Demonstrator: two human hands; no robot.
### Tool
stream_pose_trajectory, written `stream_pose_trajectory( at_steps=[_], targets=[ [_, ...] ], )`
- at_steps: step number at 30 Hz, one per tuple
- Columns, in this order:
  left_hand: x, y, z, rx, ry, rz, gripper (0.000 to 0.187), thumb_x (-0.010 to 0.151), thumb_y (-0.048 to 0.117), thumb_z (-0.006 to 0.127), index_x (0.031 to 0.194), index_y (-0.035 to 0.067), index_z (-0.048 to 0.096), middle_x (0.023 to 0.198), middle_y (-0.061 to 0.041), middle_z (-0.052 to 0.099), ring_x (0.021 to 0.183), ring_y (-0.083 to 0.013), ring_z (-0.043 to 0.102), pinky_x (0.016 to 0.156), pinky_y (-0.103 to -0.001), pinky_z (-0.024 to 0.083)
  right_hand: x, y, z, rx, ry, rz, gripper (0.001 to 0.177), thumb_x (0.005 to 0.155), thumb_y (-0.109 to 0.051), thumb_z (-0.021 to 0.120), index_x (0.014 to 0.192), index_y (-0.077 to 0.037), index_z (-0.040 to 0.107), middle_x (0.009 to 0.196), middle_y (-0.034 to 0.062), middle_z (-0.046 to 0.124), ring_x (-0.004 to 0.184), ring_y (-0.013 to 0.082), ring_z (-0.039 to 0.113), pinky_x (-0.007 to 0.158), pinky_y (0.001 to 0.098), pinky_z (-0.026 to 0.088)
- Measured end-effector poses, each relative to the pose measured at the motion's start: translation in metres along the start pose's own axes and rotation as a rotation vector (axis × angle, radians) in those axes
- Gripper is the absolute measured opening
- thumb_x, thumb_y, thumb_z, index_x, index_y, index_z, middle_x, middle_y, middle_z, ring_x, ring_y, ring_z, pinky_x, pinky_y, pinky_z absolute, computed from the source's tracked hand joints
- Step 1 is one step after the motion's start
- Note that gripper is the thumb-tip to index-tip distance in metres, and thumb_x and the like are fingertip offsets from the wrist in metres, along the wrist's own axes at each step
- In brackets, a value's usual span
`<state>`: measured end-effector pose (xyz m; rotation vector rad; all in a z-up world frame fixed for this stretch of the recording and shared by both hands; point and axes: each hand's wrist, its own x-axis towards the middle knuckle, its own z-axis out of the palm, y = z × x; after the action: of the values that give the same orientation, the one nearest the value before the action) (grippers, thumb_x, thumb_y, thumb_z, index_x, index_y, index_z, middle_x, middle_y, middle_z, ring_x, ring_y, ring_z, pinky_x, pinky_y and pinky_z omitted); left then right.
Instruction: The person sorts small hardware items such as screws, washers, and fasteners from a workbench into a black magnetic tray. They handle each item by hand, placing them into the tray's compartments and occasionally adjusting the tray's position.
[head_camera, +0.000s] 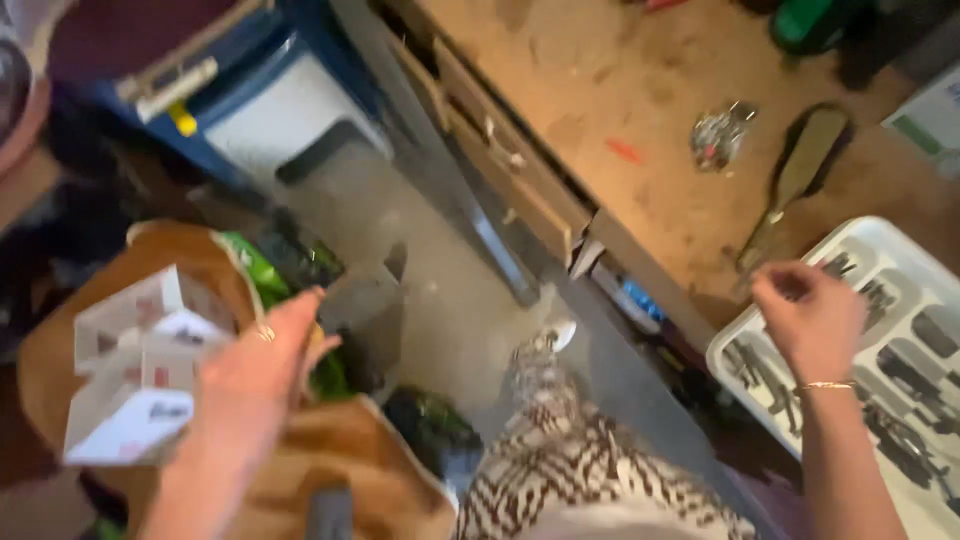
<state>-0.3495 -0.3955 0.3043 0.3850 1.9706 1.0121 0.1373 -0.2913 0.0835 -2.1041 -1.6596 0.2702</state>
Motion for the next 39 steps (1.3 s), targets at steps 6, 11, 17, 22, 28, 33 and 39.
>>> stream_pose_trajectory(
  at_steps=[6, 11, 17, 22, 28, 33, 39],
  targets=[
    [0.093, -0.076, 0.008, 0.508, 0.508, 1.158, 0.037, 0.105, 0.016, 0.072, 0.136, -0.001, 0.063, 0.12, -0.021, 0.071, 0.102, -0.0407, 0.067, 0.091, -0.046, 0.048, 0.073, 0.041, 0.086, -0.23, -0.196, 0.1, 0.039, 0.078, -0.051, 0.065, 0.08, -0.016, 0.081, 0.08, 0.0139, 0.076, 0.086, 0.034, 0.074, 0.073, 0.0468, 0.053],
    [0.187, -0.078, 0.096, 0.179, 0.46, 0.811, 0.033, 0.105, 0.028, 0.068, 0.129, 0.006, 0.068, 0.096, -0.011, 0.069, 0.084, -0.0234, 0.06, 0.082, -0.039, 0.047, 0.116, 0.028, 0.132, -0.181, -0.299, 0.288, 0.039, 0.08, -0.044, 0.059, 0.068, -0.009, 0.069, 0.078, 0.0219, 0.071, 0.086, 0.0461, 0.072, 0.075, 0.0486, 0.054],
    [0.26, -0.082, 0.195, -0.166, 0.03, 0.438, 0.032, 0.101, 0.036, 0.065, 0.123, 0.012, 0.066, 0.103, 0.004, 0.063, 0.093, -0.0068, 0.051, 0.088, -0.024, 0.041, 0.131, 0.027, 0.085, 0.127, -0.215, 0.41, 0.035, 0.084, -0.041, 0.065, 0.088, -0.009, 0.078, 0.093, 0.0113, 0.076, 0.089, 0.0262, 0.071, 0.081, 0.038, 0.053],
    [0.272, -0.053, 0.24, -0.055, -0.244, 0.351, 0.022, 0.102, 0.035, 0.06, 0.103, 0.014, 0.069, 0.089, 0.005, 0.059, 0.085, -0.0068, 0.047, 0.078, -0.026, 0.041, 0.12, -0.052, -0.004, 0.594, -0.086, 0.567, 0.011, 0.089, -0.012, 0.071, 0.085, -0.006, 0.08, 0.074, -0.0004, 0.065, 0.066, 0.0097, 0.044, 0.061, 0.026, 0.034],
    [0.301, -0.035, 0.298, 0.149, -0.509, 0.021, 0.061, 0.098, 0.04, 0.05, 0.147, 0.004, 0.051, 0.143, -0.008, 0.06, 0.132, -0.018, 0.054, 0.115, -0.034, 0.041, 0.142, -0.05, 0.06, -0.015, -0.483, 0.535, 0.011, 0.085, -0.028, 0.076, 0.087, -0.023, 0.085, 0.1, -0.0075, 0.083, 0.092, 0.0149, 0.076, 0.094, 0.0354, 0.059],
    [0.351, -0.089, 0.342, 0.263, -0.665, 0.265, 0.071, 0.103, 0.046, 0.06, 0.148, -0.008, 0.047, 0.144, -0.035, 0.052, 0.137, -0.048, 0.048, 0.115, -0.059, 0.037, 0.104, -0.073, 0.064, 0.263, -0.267, 0.799, 0.021, 0.076, -0.033, 0.073, 0.092, -0.03, 0.086, 0.081, 0.007, 0.079, 0.09, 0.0291, 0.075, 0.082, 0.0401, 0.056],
    [0.298, -0.072, 0.358, 0.126, -0.787, 0.245, 0.066, 0.105, 0.038, 0.059, 0.146, -0.012, 0.045, 0.144, -0.038, 0.05, 0.138, -0.0522, 0.045, 0.115, -0.059, 0.036, 0.121, -0.193, 0.128, 1.298, 0.033, 1.103, 0.014, 0.088, -0.016, 0.079, 0.095, -0.003, 0.078, 0.048, -0.0075, 0.033, 0.036, 0.004, 0.028, 0.032, 0.0188, 0.025]
  ],
)
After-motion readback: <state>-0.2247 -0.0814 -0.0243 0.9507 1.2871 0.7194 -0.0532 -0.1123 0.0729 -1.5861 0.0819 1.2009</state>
